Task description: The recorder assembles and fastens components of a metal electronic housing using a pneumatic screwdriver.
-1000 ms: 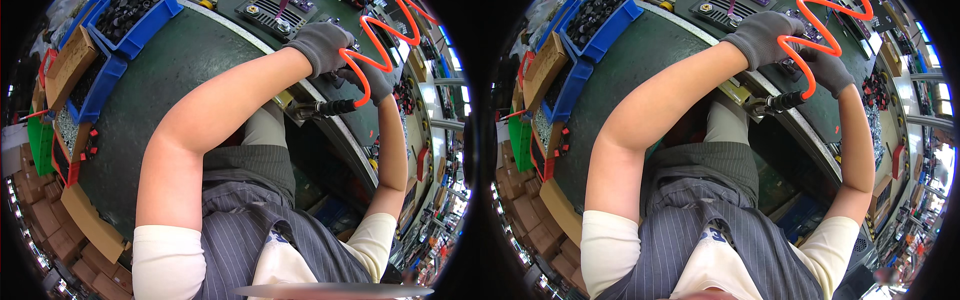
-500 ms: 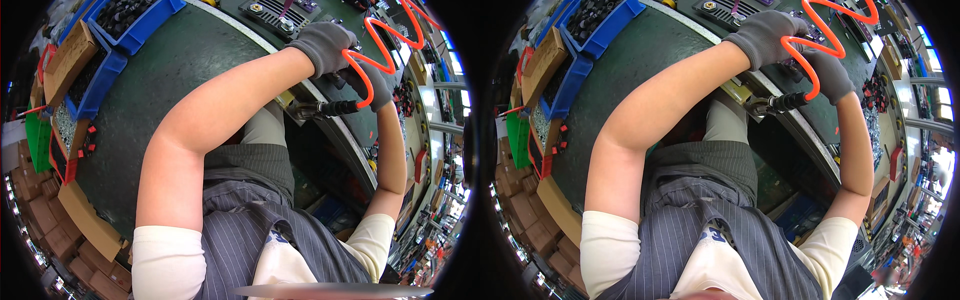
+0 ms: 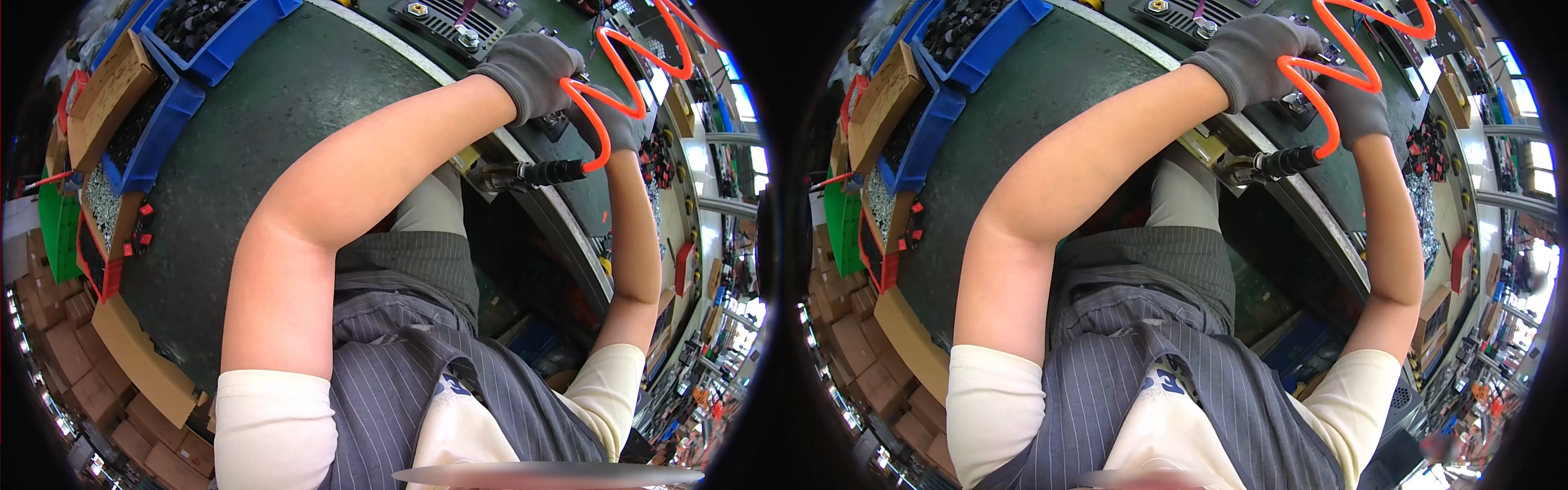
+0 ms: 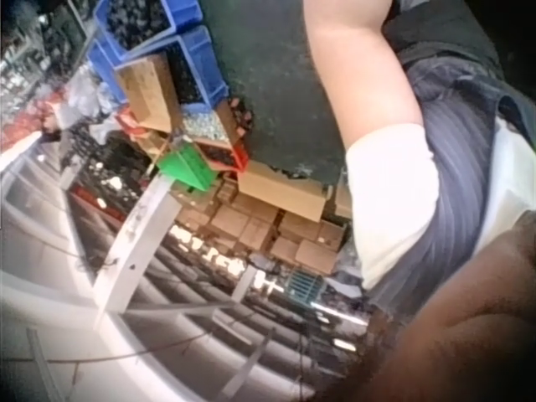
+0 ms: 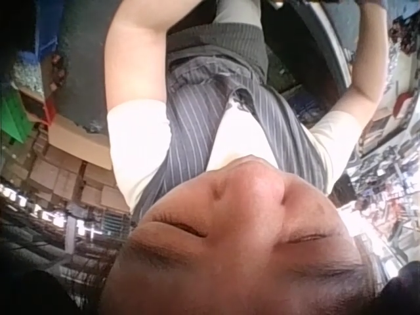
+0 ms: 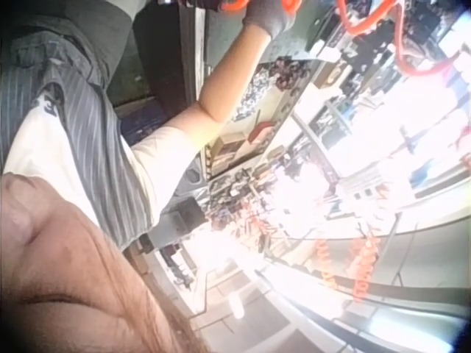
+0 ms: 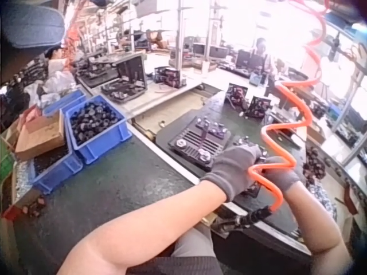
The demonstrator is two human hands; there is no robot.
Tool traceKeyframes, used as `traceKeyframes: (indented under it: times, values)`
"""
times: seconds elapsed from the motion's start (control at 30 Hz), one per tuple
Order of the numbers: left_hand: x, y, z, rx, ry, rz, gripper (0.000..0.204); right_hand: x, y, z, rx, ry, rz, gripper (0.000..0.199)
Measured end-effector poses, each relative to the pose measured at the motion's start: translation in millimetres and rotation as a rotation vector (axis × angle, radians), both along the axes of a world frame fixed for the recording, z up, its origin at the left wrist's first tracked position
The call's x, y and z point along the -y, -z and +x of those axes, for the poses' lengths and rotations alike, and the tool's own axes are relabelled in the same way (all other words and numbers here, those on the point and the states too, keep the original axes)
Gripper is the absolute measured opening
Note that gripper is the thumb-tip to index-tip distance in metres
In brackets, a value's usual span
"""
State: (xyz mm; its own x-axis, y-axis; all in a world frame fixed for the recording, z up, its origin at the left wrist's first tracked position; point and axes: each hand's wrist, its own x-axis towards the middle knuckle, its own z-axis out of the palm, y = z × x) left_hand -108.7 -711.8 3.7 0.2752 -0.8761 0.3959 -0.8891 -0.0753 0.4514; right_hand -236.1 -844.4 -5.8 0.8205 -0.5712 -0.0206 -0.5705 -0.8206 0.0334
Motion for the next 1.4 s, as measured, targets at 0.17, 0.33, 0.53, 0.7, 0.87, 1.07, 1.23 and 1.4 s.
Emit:
traceKeyframes:
  times: [0.17,0.33,0.53,0.7,0.87,1.07,1.23,1.4]
  values:
    - [-6,-2,2,-0.026,-0.005,0.059,0.038,-7,-6,2,0.086,-0.158,0.262,0.024]
    - [-17,4,10,-0.102,-0.013,0.006,0.034,-2,-9,-6,0.168,-0.193,0.003,0.026]
    - [-55,35,39,-0.140,-0.045,-0.082,0.027,-16,-8,-9,0.106,-0.028,0.230,0.031]
    - [-109,74,59,0.035,-0.102,0.004,0.026,-7,-9,-51,0.095,0.265,0.147,0.041]
    - [-122,81,49,0.197,-0.111,-0.005,0.031,26,30,-163,-0.088,0.654,-0.010,0.051]
    - [-108,71,40,0.261,0.067,0.023,0.044,-5,12,-168,0.151,0.623,0.259,0.043]
    - [-109,68,42,0.253,0.098,0.120,0.057,-9,26,-143,0.235,0.510,0.199,0.046]
    - [-106,73,46,0.330,0.086,0.251,0.063,14,38,-143,0.330,0.436,0.287,0.042]
